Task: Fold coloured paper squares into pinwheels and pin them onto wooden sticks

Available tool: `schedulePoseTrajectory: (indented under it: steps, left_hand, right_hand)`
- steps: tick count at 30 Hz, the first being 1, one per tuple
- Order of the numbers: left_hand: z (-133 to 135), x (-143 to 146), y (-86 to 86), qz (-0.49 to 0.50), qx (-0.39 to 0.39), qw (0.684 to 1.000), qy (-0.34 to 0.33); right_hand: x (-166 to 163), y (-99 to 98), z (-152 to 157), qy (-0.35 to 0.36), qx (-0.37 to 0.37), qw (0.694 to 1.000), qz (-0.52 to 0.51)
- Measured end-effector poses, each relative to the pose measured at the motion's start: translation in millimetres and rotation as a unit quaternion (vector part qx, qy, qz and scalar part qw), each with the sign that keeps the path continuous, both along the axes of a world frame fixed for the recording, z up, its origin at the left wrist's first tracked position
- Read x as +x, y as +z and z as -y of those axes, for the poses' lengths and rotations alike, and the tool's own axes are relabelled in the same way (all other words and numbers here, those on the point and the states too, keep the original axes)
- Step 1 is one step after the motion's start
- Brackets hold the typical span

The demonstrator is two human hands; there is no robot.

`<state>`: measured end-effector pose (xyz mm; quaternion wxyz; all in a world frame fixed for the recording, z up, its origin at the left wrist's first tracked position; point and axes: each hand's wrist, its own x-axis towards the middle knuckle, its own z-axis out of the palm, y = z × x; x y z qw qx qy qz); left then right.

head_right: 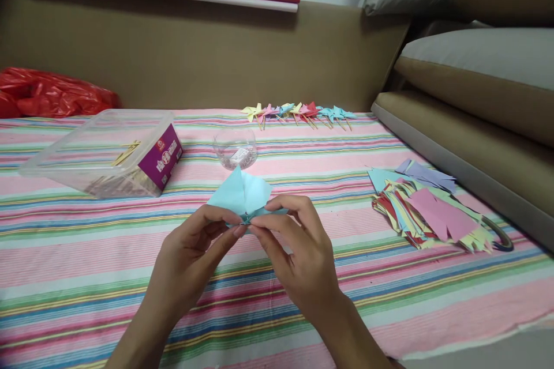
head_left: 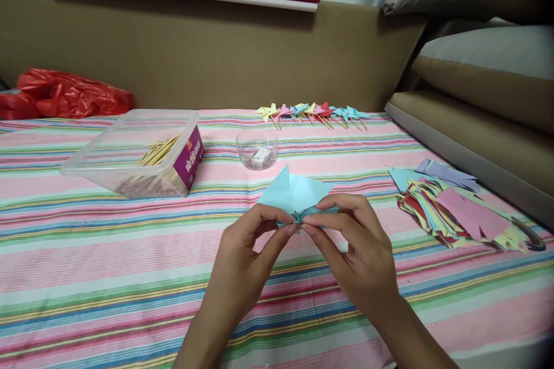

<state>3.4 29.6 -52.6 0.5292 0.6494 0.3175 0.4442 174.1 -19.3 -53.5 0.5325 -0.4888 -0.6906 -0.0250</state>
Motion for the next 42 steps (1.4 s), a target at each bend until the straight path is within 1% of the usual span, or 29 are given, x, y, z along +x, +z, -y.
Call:
schedulePoseTrajectory:
  steps: [5,11,13,19,25,27,28,30,32,34,36,37,39,42]
  left_hand:
    - [1,0,2.7,0.003,0.017,1.0,0.009]
    - [-1,-5,-1.0,-0.05,0.103,0.993,0.02]
    - [-1,-5,-3.2,-0.055,0.118,0.991,0.02]
    - [0,-4,-4.1,-0.039,0.094,0.994,0.028]
    - [0,-1,-3.3,-0.035,0.091,0.995,0.026]
    - [0,0,-2.2,-0.031,0.076,0.996,0.022]
    - [1,1,-1.3,-0.016,0.057,0.998,0.025]
    - [1,2,0.7,0.038,-0.001,0.998,0.045]
    - [0,2,2.6,0.088,-0.068,0.991,0.076]
    - [-3,1,4.1,0.104,-0.121,0.983,0.091]
    - [-6,-2,5.0,0.095,-0.157,0.98,0.079]
    - [-8,-3,5.2,0.084,-0.165,0.98,0.068]
    - [-10,-3,5.5,0.06,-0.156,0.985,0.051]
    - [-10,-2,5.2,0.022,-0.13,0.99,0.052]
  right_hand:
    - [-2,0.8,-1,-0.017,0.017,1.0,-0.002]
    - [-1,-0.7,1,-0.034,0.006,0.999,0.024]
    - [-1,-1.0,2,-0.035,0.007,0.999,0.022]
    - [-2,-1.7,2,-0.061,0.028,0.998,-0.004]
    - [-4,-1.7,2,-0.031,-0.024,0.999,-0.034]
    - [-4,-2.1,2,-0.027,-0.064,0.995,-0.071]
    - [-3,-2.3,2,-0.023,-0.088,0.991,-0.095]
    - [-1,-2.6,2,-0.013,-0.135,0.981,-0.139]
    - [4,-2.7,2,0.0,-0.174,0.97,-0.168]
    - [10,-2.4,2,0.023,-0.217,0.958,-0.184]
    - [15,-2.1,2,0.051,-0.26,0.945,-0.189]
    - [17,-1.8,2,0.061,-0.276,0.941,-0.185]
    - [19,-1.3,2,0.072,-0.291,0.94,-0.163]
    - [19,-0.9,2,0.067,-0.284,0.952,-0.091]
